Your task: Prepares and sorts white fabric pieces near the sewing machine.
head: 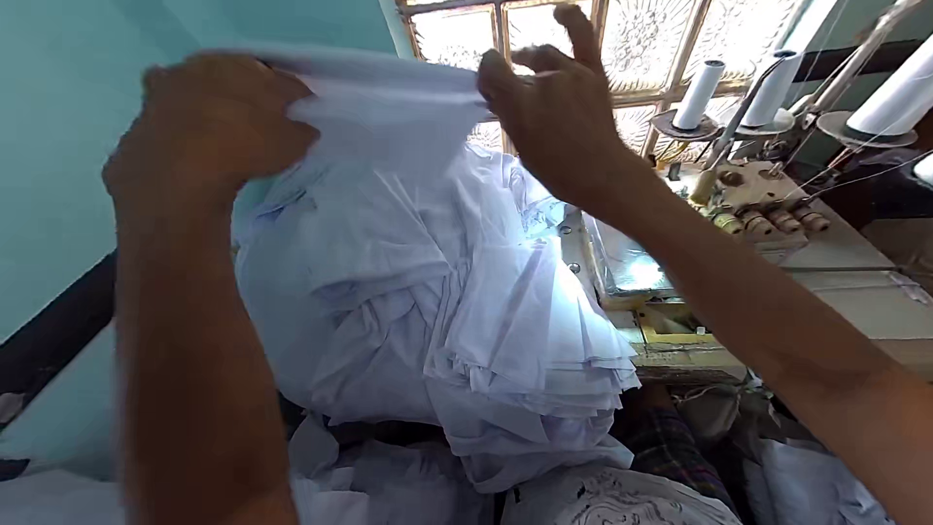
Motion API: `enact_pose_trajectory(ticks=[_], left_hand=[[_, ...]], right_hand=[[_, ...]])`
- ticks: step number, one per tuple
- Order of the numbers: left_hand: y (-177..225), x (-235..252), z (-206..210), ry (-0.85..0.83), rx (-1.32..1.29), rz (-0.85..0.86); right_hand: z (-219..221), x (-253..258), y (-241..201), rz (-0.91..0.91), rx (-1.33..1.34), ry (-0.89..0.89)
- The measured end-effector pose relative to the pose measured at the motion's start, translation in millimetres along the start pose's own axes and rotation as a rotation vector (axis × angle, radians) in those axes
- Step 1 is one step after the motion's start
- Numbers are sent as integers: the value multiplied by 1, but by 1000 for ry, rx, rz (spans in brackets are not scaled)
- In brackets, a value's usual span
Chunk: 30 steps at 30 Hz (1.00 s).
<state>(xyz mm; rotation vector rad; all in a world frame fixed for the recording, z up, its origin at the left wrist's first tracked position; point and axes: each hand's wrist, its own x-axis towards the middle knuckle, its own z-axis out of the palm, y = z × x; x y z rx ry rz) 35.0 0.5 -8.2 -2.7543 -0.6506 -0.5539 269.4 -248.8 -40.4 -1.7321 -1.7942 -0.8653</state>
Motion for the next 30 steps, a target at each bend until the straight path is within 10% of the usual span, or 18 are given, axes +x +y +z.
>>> enact_pose_trajectory(ticks=[5, 11, 20, 26, 30], left_hand=[[8, -54, 69, -53, -130, -469], [118, -110, 82, -306, -385, -808], [193, -150, 108, 137, -543, -703], [222, -178, 141, -91, -958, -701], [223, -177, 143, -117, -905, -689]], right_hand=[[92, -2, -52, -48, 145, -59], [133, -97, -74, -103, 384, -302], [85, -167, -102, 112, 506, -584], [62, -171, -92, 200, 485, -894], [62, -211, -88, 127, 447, -551]])
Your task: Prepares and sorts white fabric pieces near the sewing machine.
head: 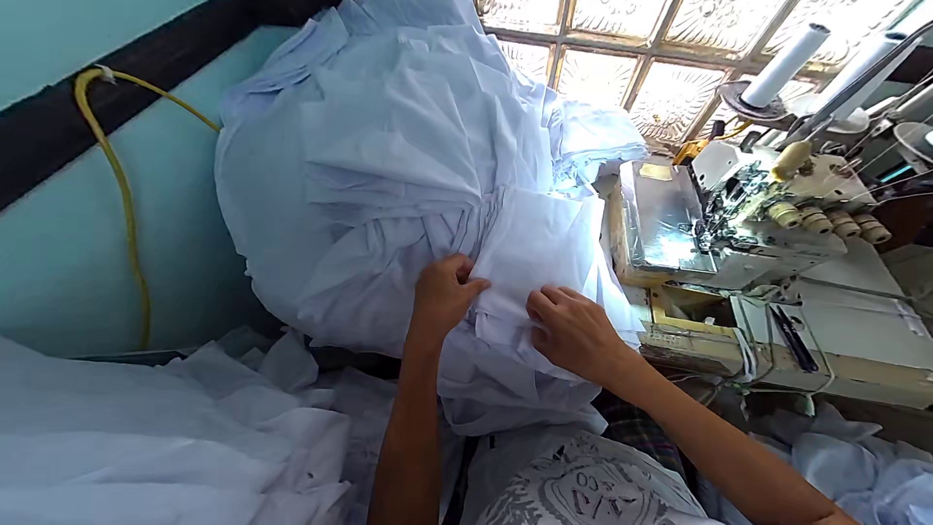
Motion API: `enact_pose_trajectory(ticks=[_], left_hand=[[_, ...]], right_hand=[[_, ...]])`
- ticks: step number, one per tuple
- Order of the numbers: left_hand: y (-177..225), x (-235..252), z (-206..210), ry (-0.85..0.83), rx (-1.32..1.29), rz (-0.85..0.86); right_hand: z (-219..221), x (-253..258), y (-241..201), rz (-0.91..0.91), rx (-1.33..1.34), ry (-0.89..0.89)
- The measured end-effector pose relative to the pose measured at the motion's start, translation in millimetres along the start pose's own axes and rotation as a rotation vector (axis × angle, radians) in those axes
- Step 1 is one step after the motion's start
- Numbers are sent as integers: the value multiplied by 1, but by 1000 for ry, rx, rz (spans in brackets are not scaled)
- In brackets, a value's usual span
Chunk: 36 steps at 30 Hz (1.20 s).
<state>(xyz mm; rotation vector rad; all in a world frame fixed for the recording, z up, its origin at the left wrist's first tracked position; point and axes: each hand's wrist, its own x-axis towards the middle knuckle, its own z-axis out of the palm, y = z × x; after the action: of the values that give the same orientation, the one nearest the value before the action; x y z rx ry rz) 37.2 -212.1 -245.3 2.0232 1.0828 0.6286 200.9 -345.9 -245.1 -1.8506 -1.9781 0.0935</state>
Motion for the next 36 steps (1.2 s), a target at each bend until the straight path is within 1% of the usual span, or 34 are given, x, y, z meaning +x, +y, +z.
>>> enact_pose_trajectory(ticks=[2, 4, 7, 11, 13, 15, 17, 19, 21, 23, 24, 26, 27, 29, 31, 34, 36], left_hand=[[-5, 2, 0, -9, -57, 4], [-12, 2, 1, -4, -191, -7], [-12, -2, -4, 6, -338, -12], [7, 7, -15, 63, -346, 48], [17, 12, -20, 76, -297, 102], [23, 18, -23, 67, -241, 139], [24, 23, -25, 51, -208, 154], [20, 27, -26, 53, -185, 144], [16, 28, -25, 110, -83, 118], [26, 19, -20, 197, 79, 109], [33, 9, -15, 221, 166, 125], [49, -4, -8, 273, 256, 190], [55, -10, -3, 319, 237, 234], [60, -23, 9, 370, 90, 290], [58, -31, 24, 355, -35, 319], [59, -24, 45, 345, 44, 302], [61, -8, 51, 390, 145, 320]], right_hand=[[13, -13, 6, -29, -30, 170], [15, -22, 10, -15, -3, 209], [4, -26, 16, -4, 126, 101], [-7, -16, 29, -39, 247, 5], [-13, -12, 33, -32, 287, -50], [-16, -10, 34, -38, 281, -65], [-12, -10, 37, -43, 299, -24], [-8, -11, 47, -24, 392, 42], [-11, -12, 54, 61, 549, 95], [-20, -9, 51, 136, 686, 115], [-25, -6, 47, 144, 705, 112], [-36, 1, 40, 100, 601, 118], [-41, 5, 37, 65, 499, 134], [-49, 10, 31, -1, 285, 194], [-55, 12, 20, -31, 125, 264], [-61, 10, 1, -79, -39, 336], [-65, 6, -6, -101, -39, 363]])
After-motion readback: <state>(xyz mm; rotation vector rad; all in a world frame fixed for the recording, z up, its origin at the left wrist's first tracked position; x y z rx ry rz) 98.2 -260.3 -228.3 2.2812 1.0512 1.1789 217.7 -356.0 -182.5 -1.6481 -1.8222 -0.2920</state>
